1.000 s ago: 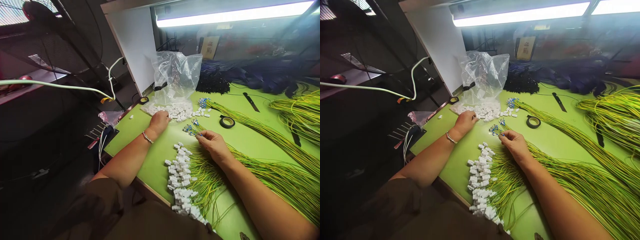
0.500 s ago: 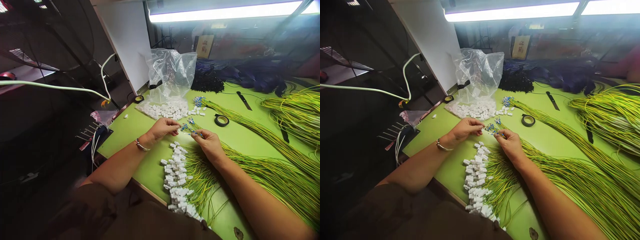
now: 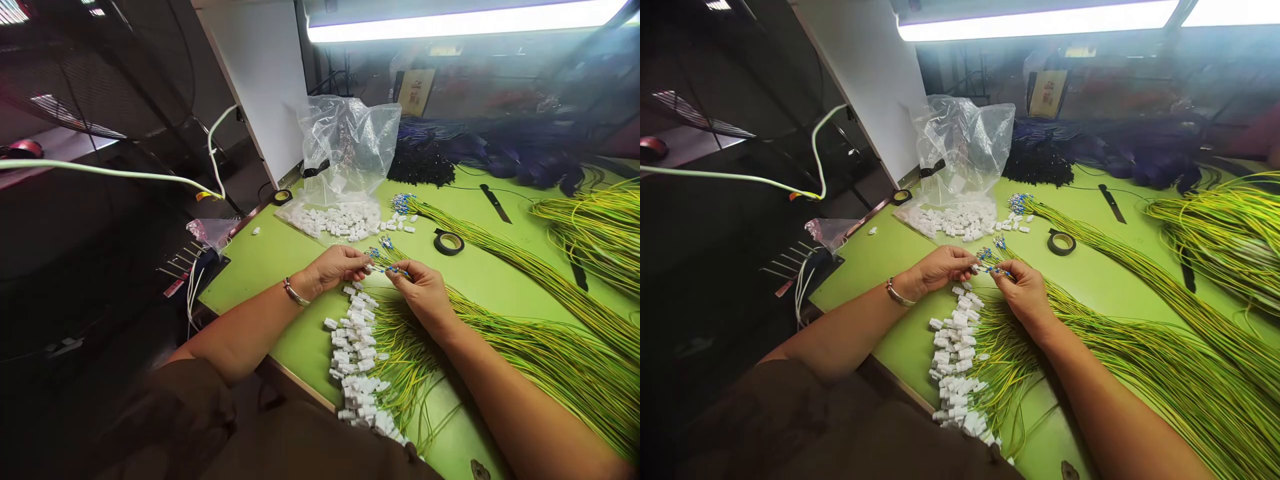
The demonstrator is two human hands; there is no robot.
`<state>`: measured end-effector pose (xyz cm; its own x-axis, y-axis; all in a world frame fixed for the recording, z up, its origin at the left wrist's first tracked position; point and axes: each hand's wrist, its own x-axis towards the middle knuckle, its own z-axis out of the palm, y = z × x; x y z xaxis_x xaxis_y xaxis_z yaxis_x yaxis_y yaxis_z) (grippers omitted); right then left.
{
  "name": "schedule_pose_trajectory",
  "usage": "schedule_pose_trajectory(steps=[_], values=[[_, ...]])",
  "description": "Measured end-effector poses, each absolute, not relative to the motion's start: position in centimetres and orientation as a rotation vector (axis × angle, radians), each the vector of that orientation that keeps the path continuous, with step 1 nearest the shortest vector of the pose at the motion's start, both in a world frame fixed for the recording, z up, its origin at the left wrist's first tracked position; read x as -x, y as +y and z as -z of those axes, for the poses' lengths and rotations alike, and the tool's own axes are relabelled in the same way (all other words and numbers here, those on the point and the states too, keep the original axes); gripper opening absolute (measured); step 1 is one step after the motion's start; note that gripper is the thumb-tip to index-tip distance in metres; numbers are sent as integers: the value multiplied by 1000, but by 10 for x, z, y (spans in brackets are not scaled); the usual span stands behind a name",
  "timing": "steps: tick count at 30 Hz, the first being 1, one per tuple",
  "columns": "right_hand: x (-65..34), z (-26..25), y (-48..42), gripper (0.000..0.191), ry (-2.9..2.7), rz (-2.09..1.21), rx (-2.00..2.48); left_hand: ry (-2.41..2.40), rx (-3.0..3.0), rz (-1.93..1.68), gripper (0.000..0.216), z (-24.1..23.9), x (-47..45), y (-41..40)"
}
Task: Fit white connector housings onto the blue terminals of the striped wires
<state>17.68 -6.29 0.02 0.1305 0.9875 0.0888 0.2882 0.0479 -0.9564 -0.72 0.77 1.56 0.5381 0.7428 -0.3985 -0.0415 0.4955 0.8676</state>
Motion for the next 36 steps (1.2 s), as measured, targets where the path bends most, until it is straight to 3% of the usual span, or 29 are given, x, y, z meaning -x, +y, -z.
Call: schedule_pose_trajectory(steps=[12, 36], values=[[-176, 5, -63, 19, -1471, -685, 1479, 826, -1079, -586, 39, -12, 4, 1], [-174, 8, -59, 15, -1503, -741, 1432, 831, -1048, -610, 40, -3, -5, -5]])
